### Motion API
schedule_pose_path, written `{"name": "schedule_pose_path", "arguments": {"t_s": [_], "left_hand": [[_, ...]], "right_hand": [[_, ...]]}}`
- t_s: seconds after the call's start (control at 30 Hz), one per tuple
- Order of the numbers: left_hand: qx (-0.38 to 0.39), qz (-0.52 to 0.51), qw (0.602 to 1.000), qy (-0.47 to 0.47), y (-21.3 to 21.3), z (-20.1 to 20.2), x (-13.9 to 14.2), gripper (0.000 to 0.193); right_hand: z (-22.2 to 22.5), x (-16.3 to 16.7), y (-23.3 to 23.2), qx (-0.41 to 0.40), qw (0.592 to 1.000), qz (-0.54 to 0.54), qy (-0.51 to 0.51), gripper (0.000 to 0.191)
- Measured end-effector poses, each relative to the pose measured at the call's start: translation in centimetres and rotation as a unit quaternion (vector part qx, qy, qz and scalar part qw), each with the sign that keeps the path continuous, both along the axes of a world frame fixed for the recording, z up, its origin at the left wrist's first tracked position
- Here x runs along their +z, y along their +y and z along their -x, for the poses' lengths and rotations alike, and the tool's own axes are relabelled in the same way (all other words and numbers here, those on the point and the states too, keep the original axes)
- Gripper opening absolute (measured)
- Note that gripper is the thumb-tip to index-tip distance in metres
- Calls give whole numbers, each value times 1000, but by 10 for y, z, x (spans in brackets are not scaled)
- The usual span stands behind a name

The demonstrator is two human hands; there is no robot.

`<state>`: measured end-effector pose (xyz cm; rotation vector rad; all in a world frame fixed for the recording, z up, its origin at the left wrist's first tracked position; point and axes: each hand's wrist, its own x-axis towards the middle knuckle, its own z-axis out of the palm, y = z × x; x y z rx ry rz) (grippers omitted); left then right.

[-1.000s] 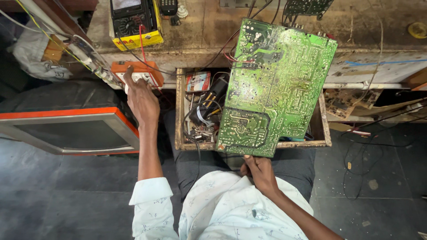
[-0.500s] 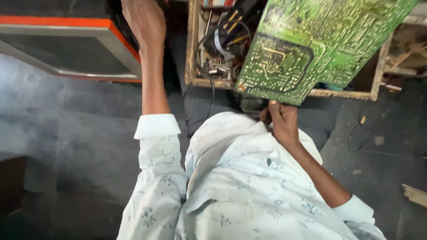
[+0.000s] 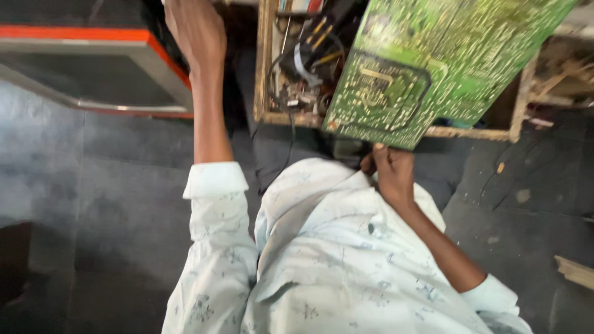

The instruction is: The person sits at a repair bench with a television circuit board resting on their lap and the bench. They handle the board, adjust a power supply device, then use a soldering iron to solder joints on the board while holding a wire with the other hand, and later work on components near a television chassis before handling a cable.

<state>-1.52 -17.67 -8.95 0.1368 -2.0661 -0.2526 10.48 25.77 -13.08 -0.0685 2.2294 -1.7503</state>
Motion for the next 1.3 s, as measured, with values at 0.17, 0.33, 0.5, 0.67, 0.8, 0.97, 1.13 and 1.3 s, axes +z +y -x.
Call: {"name": "schedule_pose_path", "arguments": {"t_s": [0.17, 0.33, 0.5, 0.67, 0.8, 0.97, 1.13, 1.3], "left_hand": [[-58, -175, 982, -43, 24, -5, 52, 31], [15, -117, 987, -107, 32, -16, 73, 10], [23, -106, 987, -115, 33, -21, 71, 5], [35, -100, 987, -121, 33, -21, 75, 8], [37, -91, 988, -121, 33, -20, 76, 9], [36, -92, 988, -119, 34, -21, 76, 8], [31, -93, 988, -116, 35, -21, 76, 8], [37, -94, 987, -126, 33, -20, 75, 11]], "right_hand": [[9, 0, -4, -24, 1000, 10, -5, 49], [9, -8, 0, -32, 993, 72, -84, 56], [6, -18, 8, -28, 997, 33, -58, 56], [7, -12, 7, -30, 997, 31, -65, 56], [7, -6, 6, -31, 998, 15, -61, 55], [6, -8, 10, -14, 998, 15, -62, 56], [5, -14, 14, -6, 999, 7, -47, 56], [6, -18, 16, -9, 999, -6, -39, 56]]}}
